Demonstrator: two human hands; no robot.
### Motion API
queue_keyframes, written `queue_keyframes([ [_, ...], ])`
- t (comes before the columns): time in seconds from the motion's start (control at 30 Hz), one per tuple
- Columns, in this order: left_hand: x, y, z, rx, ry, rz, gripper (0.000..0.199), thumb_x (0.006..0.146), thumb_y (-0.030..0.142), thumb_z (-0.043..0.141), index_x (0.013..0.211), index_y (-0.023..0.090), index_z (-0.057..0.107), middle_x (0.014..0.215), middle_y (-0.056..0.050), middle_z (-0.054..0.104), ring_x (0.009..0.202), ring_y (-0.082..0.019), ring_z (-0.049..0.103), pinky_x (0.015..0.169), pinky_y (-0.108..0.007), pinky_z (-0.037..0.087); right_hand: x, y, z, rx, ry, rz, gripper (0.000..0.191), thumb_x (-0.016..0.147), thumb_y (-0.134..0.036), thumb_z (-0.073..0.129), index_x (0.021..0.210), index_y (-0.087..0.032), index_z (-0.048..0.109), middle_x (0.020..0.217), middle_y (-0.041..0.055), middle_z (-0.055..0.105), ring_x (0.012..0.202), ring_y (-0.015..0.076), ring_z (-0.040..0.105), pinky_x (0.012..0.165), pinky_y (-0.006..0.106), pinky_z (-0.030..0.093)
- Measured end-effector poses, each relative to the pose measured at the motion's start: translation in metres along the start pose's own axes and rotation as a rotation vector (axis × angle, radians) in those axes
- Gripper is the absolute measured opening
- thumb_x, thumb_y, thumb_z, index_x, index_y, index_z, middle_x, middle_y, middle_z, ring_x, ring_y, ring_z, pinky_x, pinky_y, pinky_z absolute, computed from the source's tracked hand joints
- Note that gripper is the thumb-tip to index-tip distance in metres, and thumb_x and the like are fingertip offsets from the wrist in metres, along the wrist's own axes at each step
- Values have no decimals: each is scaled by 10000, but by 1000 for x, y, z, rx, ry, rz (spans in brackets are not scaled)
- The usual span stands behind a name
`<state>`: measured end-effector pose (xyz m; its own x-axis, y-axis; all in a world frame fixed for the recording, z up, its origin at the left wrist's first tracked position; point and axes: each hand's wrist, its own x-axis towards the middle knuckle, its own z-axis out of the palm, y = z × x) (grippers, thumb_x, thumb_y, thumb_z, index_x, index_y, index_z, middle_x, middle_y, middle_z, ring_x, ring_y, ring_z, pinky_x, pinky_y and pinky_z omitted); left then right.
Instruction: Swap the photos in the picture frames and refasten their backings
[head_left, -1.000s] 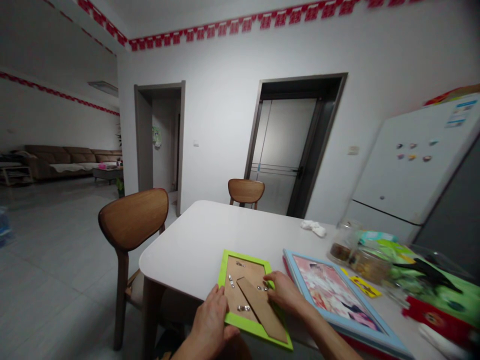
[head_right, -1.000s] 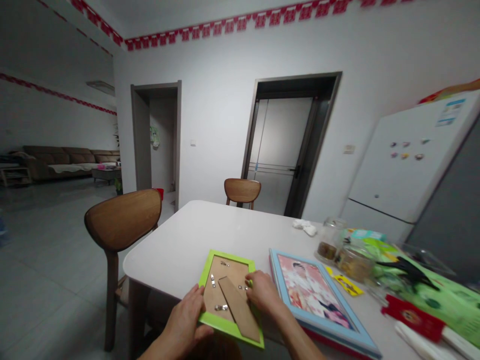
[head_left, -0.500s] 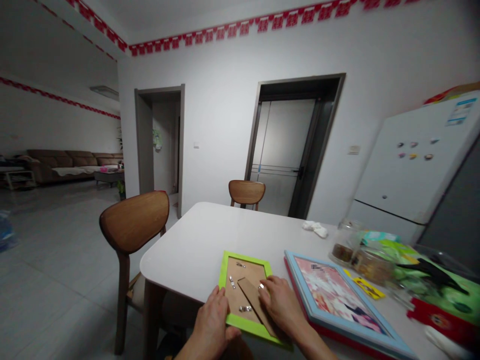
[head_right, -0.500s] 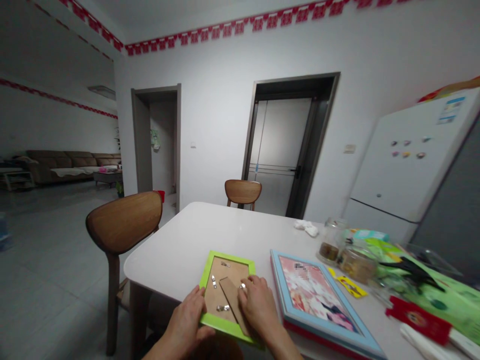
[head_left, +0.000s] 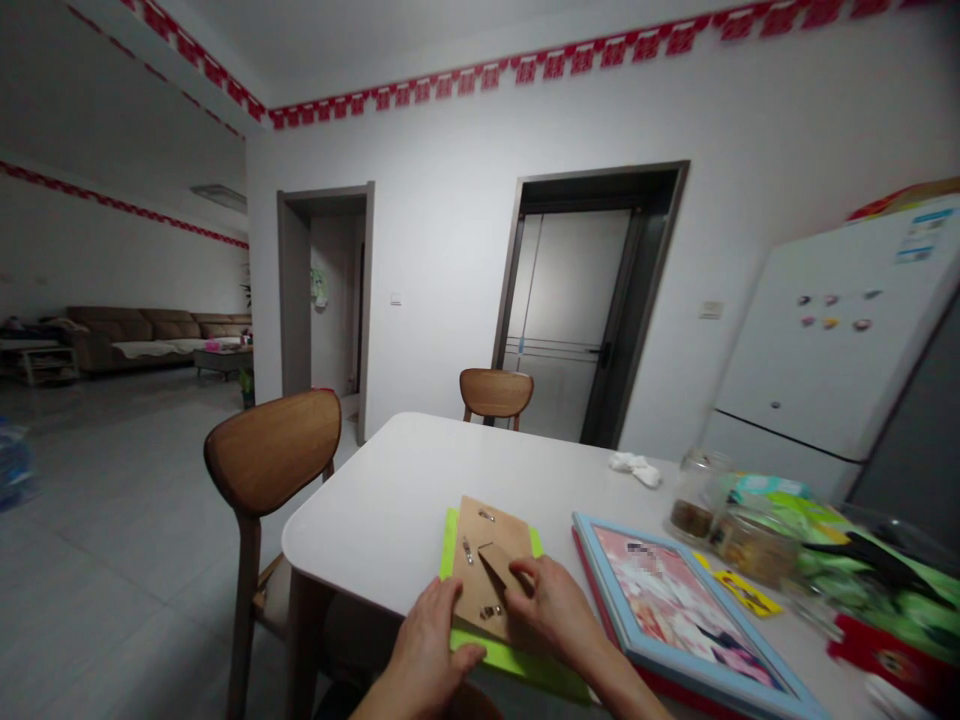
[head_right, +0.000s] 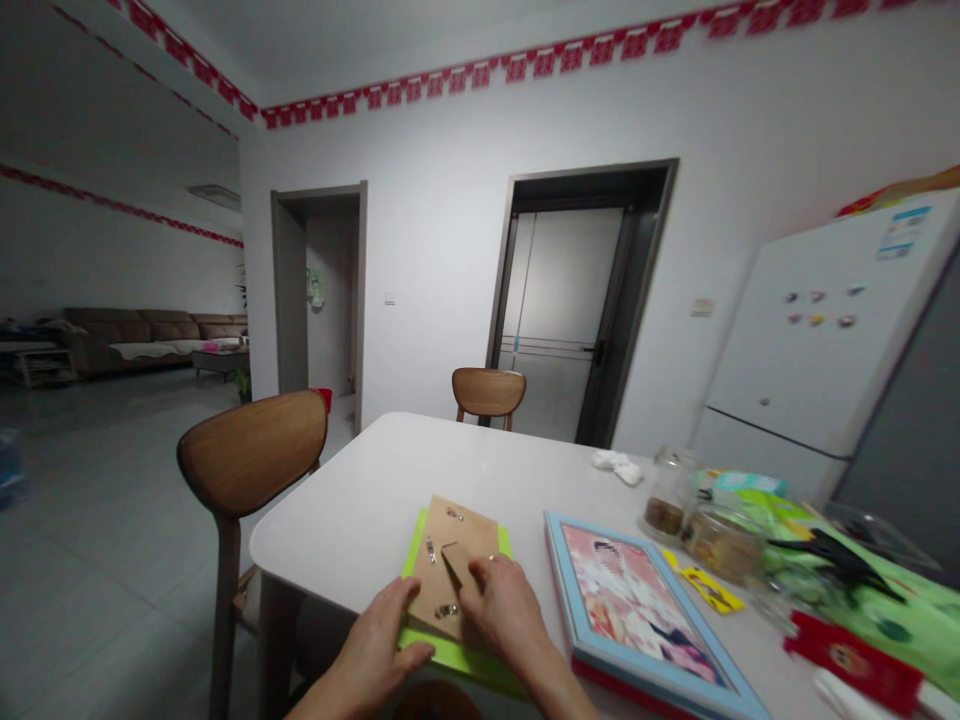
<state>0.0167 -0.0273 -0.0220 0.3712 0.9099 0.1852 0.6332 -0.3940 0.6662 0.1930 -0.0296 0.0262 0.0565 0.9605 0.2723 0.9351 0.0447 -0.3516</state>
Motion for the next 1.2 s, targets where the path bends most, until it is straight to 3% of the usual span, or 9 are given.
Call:
queue_keyframes([
  [0.2, 23, 0, -17, -632, 284, -49, 299, 686, 190, 458, 983, 169, 487, 978, -42, 587, 920, -167, 532, 810, -254, 391, -5, -29, -16, 134, 30, -83, 298, 683, -310, 469, 905, -181, 619, 901, 78, 608, 867, 197, 525, 778, 267, 376],
  [0.33, 32, -14, -17, -990, 239, -213, 249, 654, 213, 469, 898, 167, 482, 637, 23, 597, 564, -135, 565, 518, -219, 413, -11, -24, -3, 329, 29, -46, 362, 735, -359, 415, 994, -165, 576, 968, 83, 608, 852, 185, 546, 773, 270, 401],
  [0.53, 27, -18, 0, -1121, 233, -248, 258, 628, 247, 495, 871, 163, 472, 619, 17, 611, 551, -135, 571, 500, -213, 409, -19, 5, 17, 348, 2, 36, 389, 766, -338, 353, 1040, -148, 553, 1010, 87, 601, 870, 177, 552, 787, 271, 406],
  [0.63, 25, -21, -4, -1161, 257, -247, 258, 640, 239, 497, 886, 161, 476, 644, 13, 618, 560, -135, 577, 502, -213, 420, -23, 16, 20, 165, 33, 18, 370, 774, -289, 343, 1038, -159, 568, 1065, 90, 573, 993, 190, 491, 882, 282, 338],
  [0.77, 28, -37, -25, -1139, 352, -345, 258, 667, 197, 504, 923, 168, 482, 652, 10, 620, 566, -145, 598, 510, -228, 452, -30, 23, 25, -57, -36, -1, 312, 773, -323, 375, 952, -248, 619, 1137, 71, 530, 1070, 228, 424, 882, 332, 320],
  [0.87, 33, -55, -43, -1061, 401, -408, 265, 686, 127, 479, 947, 169, 481, 634, 9, 618, 531, -133, 595, 489, -220, 455, -35, 25, 30, -109, -55, -25, 278, 773, -340, 384, 848, -265, 641, 1126, 59, 534, 1067, 231, 417, 863, 329, 326],
  [1.03, 41, -84, -63, -865, 446, -464, 247, 702, 70, 439, 927, 148, 505, 569, 20, 603, 504, -127, 581, 461, -198, 432, -36, 30, 29, -66, -65, -56, 312, 780, -298, 364, 686, -195, 642, 1007, 93, 574, 1037, 207, 444, 879, 276, 312],
  [1.13, 44, -96, -68, -697, 453, -483, 224, 703, 83, 444, 903, 142, 525, 548, 21, 596, 517, -141, 581, 472, -204, 422, -33, 36, 28, -76, -35, -12, 289, 766, -284, 375, 739, -167, 639, 1044, 114, 551, 1033, 216, 452, 886, 272, 309],
  [1.2, 45, -100, -71, -571, 454, -472, 198, 702, 113, 467, 882, 152, 539, 603, 8, 616, 588, -159, 596, 525, -219, 430, -29, 39, 29, -108, -2, 52, 305, 752, -283, 389, 896, -132, 612, 1079, 140, 527, 1018, 230, 463, 880, 286, 318],
])
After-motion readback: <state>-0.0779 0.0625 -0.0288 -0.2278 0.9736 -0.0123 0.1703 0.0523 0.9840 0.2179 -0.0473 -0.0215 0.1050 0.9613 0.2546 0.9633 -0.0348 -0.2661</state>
